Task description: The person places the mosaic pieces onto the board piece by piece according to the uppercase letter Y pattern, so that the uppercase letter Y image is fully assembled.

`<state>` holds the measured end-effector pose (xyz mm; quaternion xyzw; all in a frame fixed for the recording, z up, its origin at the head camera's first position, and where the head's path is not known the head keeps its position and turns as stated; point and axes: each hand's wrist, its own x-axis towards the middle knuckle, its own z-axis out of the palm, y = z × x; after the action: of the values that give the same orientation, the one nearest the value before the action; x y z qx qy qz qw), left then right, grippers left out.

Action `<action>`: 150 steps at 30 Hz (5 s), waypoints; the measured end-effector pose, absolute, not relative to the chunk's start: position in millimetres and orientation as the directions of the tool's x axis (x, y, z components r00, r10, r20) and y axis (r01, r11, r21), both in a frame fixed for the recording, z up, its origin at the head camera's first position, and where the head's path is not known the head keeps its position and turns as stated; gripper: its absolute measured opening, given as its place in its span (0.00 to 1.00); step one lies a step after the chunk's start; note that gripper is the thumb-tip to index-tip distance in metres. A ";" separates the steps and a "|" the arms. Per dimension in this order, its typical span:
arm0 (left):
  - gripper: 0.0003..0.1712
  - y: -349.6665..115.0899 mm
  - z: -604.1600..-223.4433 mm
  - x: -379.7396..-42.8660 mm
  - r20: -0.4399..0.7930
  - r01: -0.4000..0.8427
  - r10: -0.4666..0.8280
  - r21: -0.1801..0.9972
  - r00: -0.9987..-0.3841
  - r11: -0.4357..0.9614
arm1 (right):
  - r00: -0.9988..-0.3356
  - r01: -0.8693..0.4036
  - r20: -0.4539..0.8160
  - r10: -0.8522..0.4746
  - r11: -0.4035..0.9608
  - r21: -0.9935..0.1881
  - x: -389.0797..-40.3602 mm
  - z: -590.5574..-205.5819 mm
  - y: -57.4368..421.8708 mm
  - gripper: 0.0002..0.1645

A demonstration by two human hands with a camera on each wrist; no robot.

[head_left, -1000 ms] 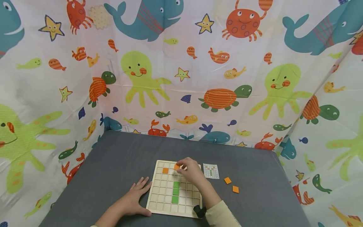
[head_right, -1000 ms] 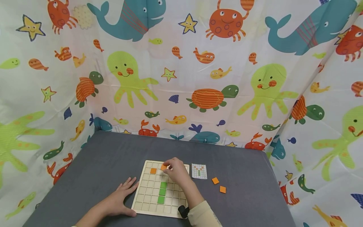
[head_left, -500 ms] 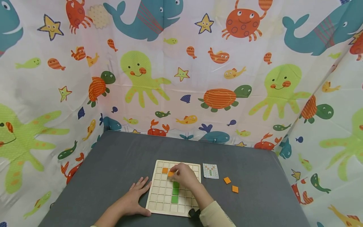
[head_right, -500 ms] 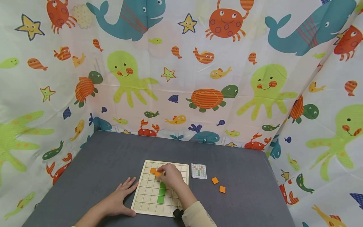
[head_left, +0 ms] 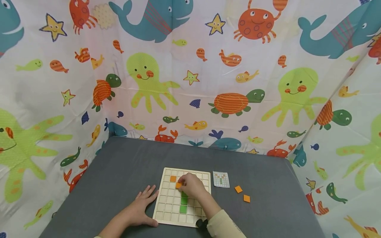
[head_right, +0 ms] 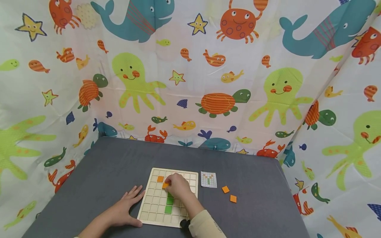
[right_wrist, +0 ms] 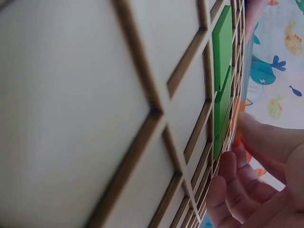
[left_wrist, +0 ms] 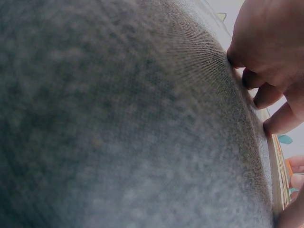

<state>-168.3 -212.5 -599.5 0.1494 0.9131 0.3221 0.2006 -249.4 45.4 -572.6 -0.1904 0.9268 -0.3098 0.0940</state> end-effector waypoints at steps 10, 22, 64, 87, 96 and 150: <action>0.72 -212.9 -602.1 -168.4 -0.263 0.157 0.407 0.639 -0.875 0.753 | -0.919 -0.300 -0.055 -0.391 0.782 -0.546 -248.3 -573.0 38.6 0.11; 0.72 -211.6 -602.0 -168.5 -0.265 0.161 0.400 0.623 -0.877 0.766 | -0.917 -0.296 -0.047 -0.397 0.754 -0.587 -248.1 -569.3 38.3 0.15; 0.73 -211.8 -607.9 -164.5 -0.257 0.140 0.394 0.657 -0.883 0.741 | -0.972 -0.233 0.140 -0.191 0.676 -0.699 -229.6 -517.4 131.9 0.18; 0.72 -212.1 -602.4 -167.7 -0.257 0.151 0.404 0.653 -0.878 0.742 | -0.994 -0.053 0.105 0.028 0.719 -0.693 -224.9 -522.1 208.7 0.21; 0.72 -213.2 -600.0 -167.9 -0.260 0.158 0.416 0.654 -0.872 0.740 | -0.996 0.009 0.058 0.069 0.717 -0.697 -217.9 -531.1 237.2 0.20; 0.71 -215.4 -603.1 -167.3 -0.245 0.161 0.418 0.666 -0.875 0.728 | -0.987 0.131 -0.150 0.057 0.824 -0.551 -208.7 -585.4 290.4 0.11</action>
<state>-167.3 -215.4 -603.1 0.1591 0.9093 0.3327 0.1928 -208.7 290.4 -585.4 0.0493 0.9529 -0.2926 0.0634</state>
